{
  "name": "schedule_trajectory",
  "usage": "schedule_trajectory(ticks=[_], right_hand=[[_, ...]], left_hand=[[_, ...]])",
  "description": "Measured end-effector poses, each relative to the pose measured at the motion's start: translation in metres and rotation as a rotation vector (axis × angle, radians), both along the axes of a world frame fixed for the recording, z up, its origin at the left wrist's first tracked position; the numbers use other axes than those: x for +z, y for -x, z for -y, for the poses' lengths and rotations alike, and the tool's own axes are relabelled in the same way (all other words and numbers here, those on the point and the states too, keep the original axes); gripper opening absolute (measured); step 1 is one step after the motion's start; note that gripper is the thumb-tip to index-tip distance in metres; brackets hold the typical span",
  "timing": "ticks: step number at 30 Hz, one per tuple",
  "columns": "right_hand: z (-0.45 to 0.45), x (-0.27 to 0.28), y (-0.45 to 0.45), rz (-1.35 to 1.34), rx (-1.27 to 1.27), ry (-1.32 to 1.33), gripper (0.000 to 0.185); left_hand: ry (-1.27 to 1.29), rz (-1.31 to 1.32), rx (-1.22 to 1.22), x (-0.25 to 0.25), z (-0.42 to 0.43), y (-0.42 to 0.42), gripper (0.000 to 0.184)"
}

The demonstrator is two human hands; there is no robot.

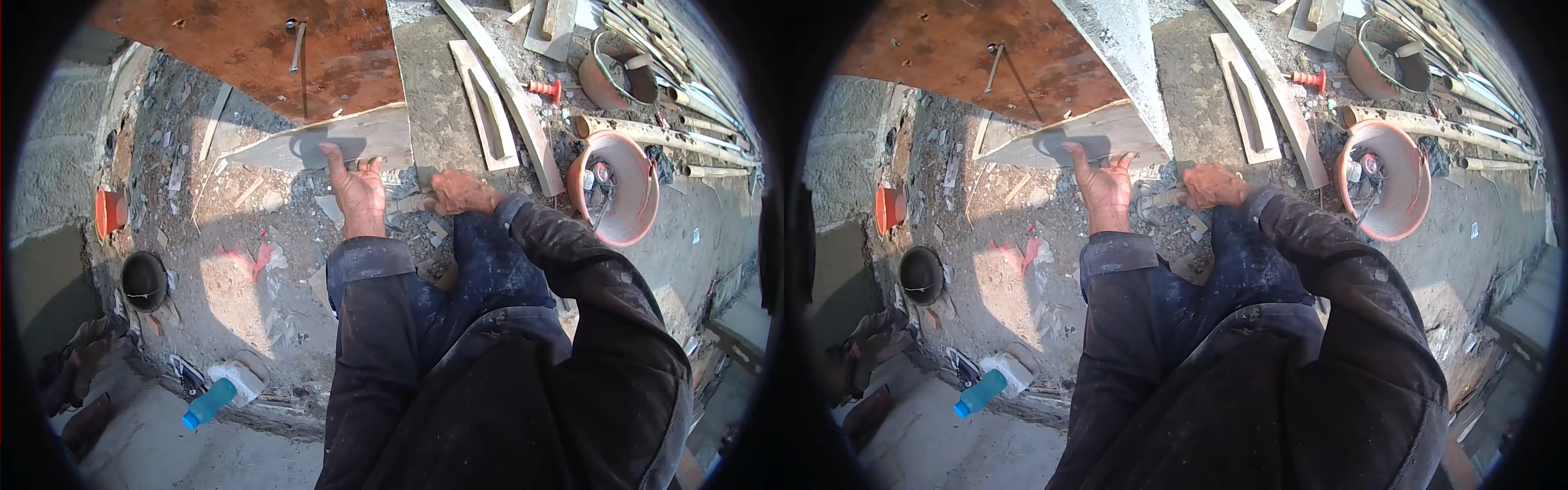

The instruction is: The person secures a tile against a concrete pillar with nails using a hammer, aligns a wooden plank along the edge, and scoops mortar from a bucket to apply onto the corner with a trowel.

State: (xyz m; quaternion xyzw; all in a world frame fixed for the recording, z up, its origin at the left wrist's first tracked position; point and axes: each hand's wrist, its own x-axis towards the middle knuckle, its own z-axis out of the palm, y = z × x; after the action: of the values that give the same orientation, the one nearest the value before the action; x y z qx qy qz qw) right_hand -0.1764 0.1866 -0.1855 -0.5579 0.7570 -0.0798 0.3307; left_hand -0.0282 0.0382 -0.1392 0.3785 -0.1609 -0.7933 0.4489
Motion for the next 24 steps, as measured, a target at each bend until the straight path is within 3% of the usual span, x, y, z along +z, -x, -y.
schedule_trajectory(ticks=[2, 3, 4, 6, 7, 8, 12, 14, 18, 19, 22, 24], right_hand=[[-0.003, 0.017, -0.003, 0.077, 0.321, -0.016, 0.041], [-0.016, 0.008, -0.008, -0.004, 0.305, 0.210, 0.039], [-0.006, -0.004, 0.001, 0.000, 0.303, 0.211, 0.039], [0.027, -0.026, 0.035, 0.168, 0.175, -0.074, 0.038], [0.030, -0.028, 0.035, -0.026, 0.039, 0.047, 0.037], [0.033, -0.030, 0.031, -0.032, 0.041, 0.055, 0.037], [0.001, -0.022, -0.008, -0.034, 0.104, 0.143, 0.035], [-0.005, 0.008, -0.015, 0.047, 0.356, 0.027, 0.034], [0.019, 0.000, 0.021, 0.174, 0.193, -0.091, 0.048], [0.027, 0.001, 0.029, -0.073, 0.014, -0.094, 0.046], [0.011, -0.030, 0.008, -0.031, -0.002, -0.016, 0.044], [-0.010, -0.021, -0.006, -0.018, 0.007, -0.017, 0.042]], left_hand=[[0.026, -0.017, -0.029, -0.002, 0.001, -0.002, 0.118], [0.026, -0.013, -0.031, -0.003, 0.001, -0.003, 0.118], [0.008, -0.010, -0.024, -0.004, 0.002, -0.003, 0.117], [-0.013, -0.007, -0.020, -0.004, -0.001, -0.004, 0.117], [-0.006, -0.003, -0.022, -0.002, -0.002, -0.004, 0.116], [0.009, -0.001, -0.028, 0.001, 0.000, -0.003, 0.116], [-0.004, -0.007, -0.024, -0.002, 0.001, -0.001, 0.117], [-0.014, 0.007, -0.002, 0.000, 0.000, -0.001, 0.119], [0.023, 0.005, -0.035, 0.002, -0.003, -0.004, 0.121], [0.015, 0.005, -0.028, 0.001, -0.002, -0.003, 0.120], [-0.006, 0.002, 0.001, -0.002, -0.001, -0.005, 0.120], [0.010, -0.023, 0.003, 0.004, 0.002, 0.002, 0.119]])
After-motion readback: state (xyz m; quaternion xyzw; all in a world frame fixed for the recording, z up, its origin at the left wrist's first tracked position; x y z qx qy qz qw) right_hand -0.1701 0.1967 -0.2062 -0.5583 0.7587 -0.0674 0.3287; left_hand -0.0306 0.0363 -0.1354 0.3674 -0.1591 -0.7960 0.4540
